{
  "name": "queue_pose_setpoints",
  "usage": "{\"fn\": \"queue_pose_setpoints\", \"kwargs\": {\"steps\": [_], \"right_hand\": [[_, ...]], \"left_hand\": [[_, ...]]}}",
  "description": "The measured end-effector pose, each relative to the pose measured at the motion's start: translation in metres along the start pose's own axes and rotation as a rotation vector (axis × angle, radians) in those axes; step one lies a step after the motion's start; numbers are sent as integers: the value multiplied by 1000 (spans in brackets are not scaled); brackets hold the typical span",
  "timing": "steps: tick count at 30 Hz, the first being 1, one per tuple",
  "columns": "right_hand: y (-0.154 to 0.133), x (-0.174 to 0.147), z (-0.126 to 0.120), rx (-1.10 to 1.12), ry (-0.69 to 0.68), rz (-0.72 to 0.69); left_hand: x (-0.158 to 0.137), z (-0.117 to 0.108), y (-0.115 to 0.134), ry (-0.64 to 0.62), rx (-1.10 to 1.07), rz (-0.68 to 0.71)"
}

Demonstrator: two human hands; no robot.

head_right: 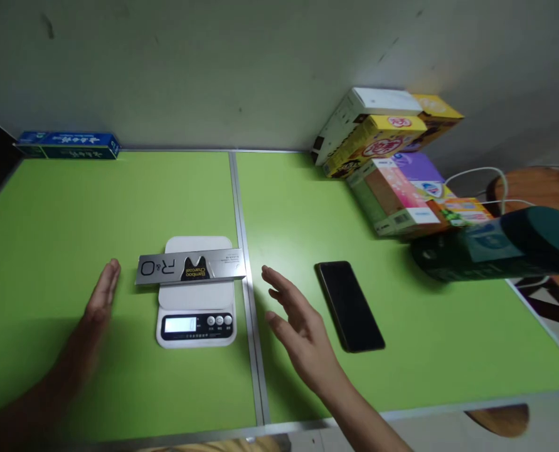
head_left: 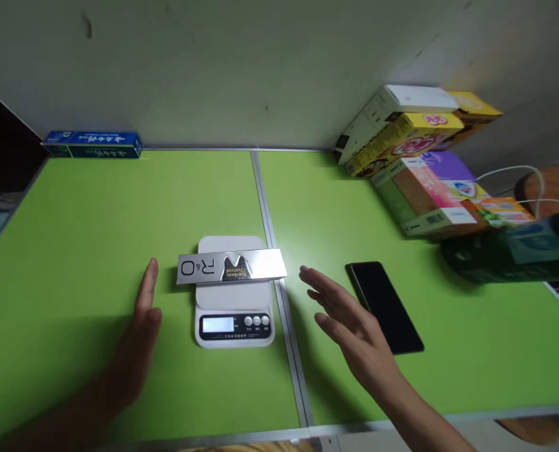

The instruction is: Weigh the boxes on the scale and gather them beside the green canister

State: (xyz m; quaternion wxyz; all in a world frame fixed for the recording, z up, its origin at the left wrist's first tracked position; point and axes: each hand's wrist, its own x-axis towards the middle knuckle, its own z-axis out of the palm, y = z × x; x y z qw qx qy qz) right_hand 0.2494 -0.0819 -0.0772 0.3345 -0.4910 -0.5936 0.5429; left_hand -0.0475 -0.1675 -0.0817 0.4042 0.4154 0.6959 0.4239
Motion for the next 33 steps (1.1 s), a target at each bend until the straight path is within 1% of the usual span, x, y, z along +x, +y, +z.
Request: {"fn": "queue_pose_setpoints", "kwargs": {"steps": [6, 8, 10, 12, 14, 17, 20, 22, 24, 26, 28, 30, 33], "right_hand": [[-5, 4, 0, -54, 0, -42], [-7, 10, 1, -112, -38, -61], [-10, 19, 0, -184, -88, -49], [-13, 31, 0, -261, -132, -20], [-16, 44, 2, -333, -168, -26], [-23, 64, 9, -411, -234, -117], [-30, 74, 14, -479, -309, -229], [-34, 73, 10, -522, -339, -298], [-36, 64, -2, -512, -329, -354], [-35, 51, -20, -454, -246, -397], [-29, 37, -43, -419, -80, -419], [-20, 27, -72, -432, 149, -392], [-1, 23, -119, -450, 493, -278]], "left_hand": [[-1, -4, 3, -43, -47, 23], [0, -4, 4, -67, -48, 5], [5, -3, 5, -80, -50, -20], [13, -2, 7, -80, -39, -28], [24, -1, 9, -85, 4, -36], [39, -2, 16, -101, 117, -81], [47, -8, 27, -77, 282, -110], [49, -12, 37, -56, 376, -101], [53, -12, 49, -53, 426, -61], [57, -3, 62, -63, 438, 30], [63, 18, 77, -77, 409, 160], [69, 49, 93, -123, 374, 260], [76, 107, 112, -285, 370, 359]]}}
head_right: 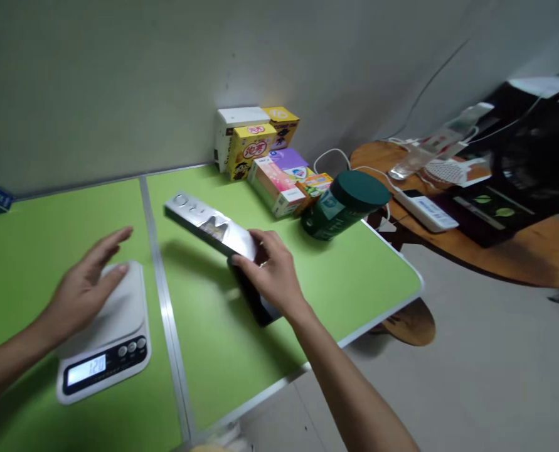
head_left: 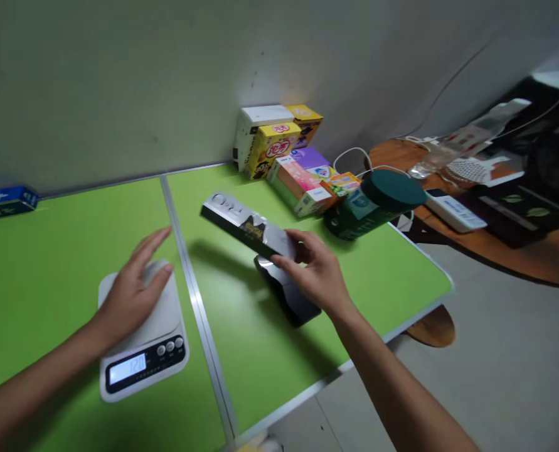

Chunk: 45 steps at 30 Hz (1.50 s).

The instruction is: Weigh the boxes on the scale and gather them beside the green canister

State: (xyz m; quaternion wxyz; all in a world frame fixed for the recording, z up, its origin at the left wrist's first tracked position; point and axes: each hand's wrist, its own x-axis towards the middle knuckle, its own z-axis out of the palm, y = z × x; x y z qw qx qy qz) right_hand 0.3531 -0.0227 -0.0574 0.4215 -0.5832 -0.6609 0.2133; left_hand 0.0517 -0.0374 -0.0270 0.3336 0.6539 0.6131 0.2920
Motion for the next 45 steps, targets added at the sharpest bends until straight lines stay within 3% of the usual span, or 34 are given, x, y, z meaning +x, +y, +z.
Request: {"fn": "queue_pose_setpoints", "kwargs": {"steps": [4, 8, 14, 19, 24, 29, 38, 43, 45], "right_hand": [[48, 26, -29, -94, 315, 132], [76, 62, -40, -268, 501, 136], [95, 111, -33, -443, 510, 155], [111, 131, -35, -463, 483, 137], [116, 138, -39, -417, 432, 147], [110, 142, -39, -360, 374, 210], [109, 143, -34, -341, 390, 219], [82, 132, -43, -433, 506, 128], [64, 119, -43, -387, 479, 47]], "left_hand": [[42, 65, 41, -250, -47, 144], [94, 129, 85, -406, -182, 121], [174, 210, 137, -406, -298, 89], [207, 247, 147, -378, -343, 10], [211, 260, 146, -351, -362, 16], [209, 259, 149, -331, -352, 11], [210, 257, 146, -344, -350, 1], [204, 240, 142, -344, -358, 47], [194, 223, 137, -350, -375, 94]]}}
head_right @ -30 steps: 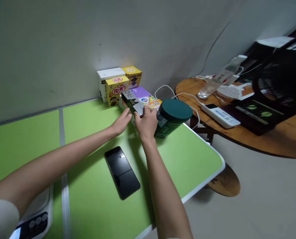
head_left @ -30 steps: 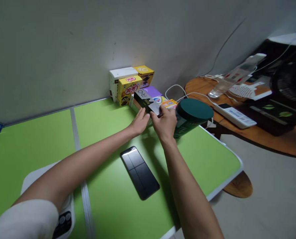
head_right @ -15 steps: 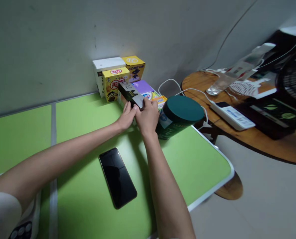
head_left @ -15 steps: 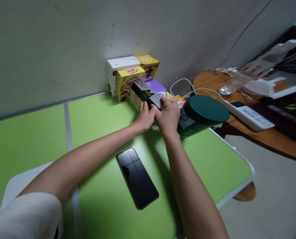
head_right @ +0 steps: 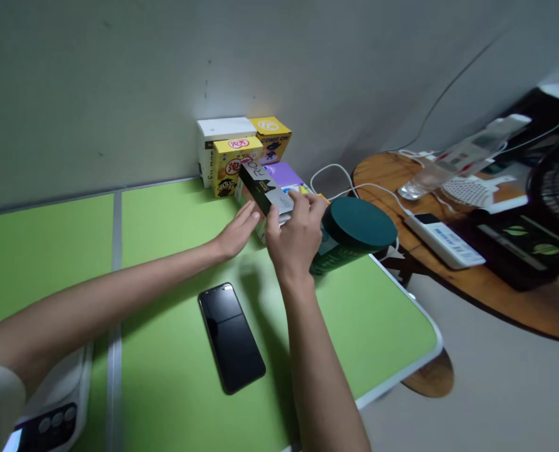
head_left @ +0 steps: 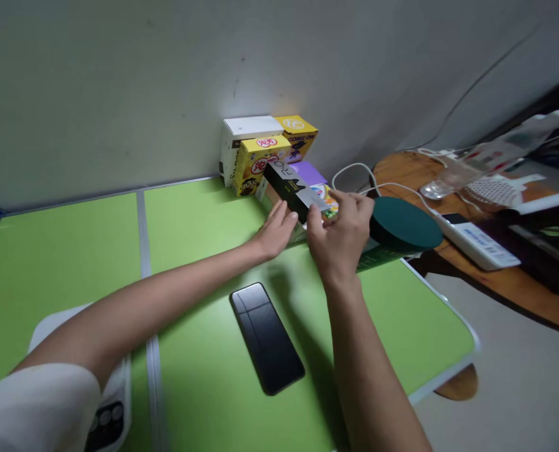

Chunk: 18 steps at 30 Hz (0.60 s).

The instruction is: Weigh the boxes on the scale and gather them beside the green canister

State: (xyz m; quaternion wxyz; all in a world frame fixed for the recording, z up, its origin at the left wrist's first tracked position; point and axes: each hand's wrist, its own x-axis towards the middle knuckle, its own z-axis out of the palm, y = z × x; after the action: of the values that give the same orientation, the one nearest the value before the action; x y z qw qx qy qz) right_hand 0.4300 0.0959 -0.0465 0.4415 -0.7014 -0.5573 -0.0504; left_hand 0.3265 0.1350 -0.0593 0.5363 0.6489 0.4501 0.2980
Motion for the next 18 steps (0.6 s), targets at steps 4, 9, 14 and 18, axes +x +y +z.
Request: {"fn": "queue_pose_setpoints", "kwargs": {"steps": [4, 9, 14, 18], "right_hand": [[-38, -43, -13, 269, -381, -170], [-88, -95, 0, 454, -838, -305], [-144, -114, 22, 666, -1124, -411], [-195, -129, 55, 792, -1336, -402]], "left_hand": [[-54, -39, -12, -107, -15, 77], [-137, -103, -45, -179, 43, 123], [-205, -164, -58, -47, 52, 23], [-246, -213, -73, 58, 64, -22]]}}
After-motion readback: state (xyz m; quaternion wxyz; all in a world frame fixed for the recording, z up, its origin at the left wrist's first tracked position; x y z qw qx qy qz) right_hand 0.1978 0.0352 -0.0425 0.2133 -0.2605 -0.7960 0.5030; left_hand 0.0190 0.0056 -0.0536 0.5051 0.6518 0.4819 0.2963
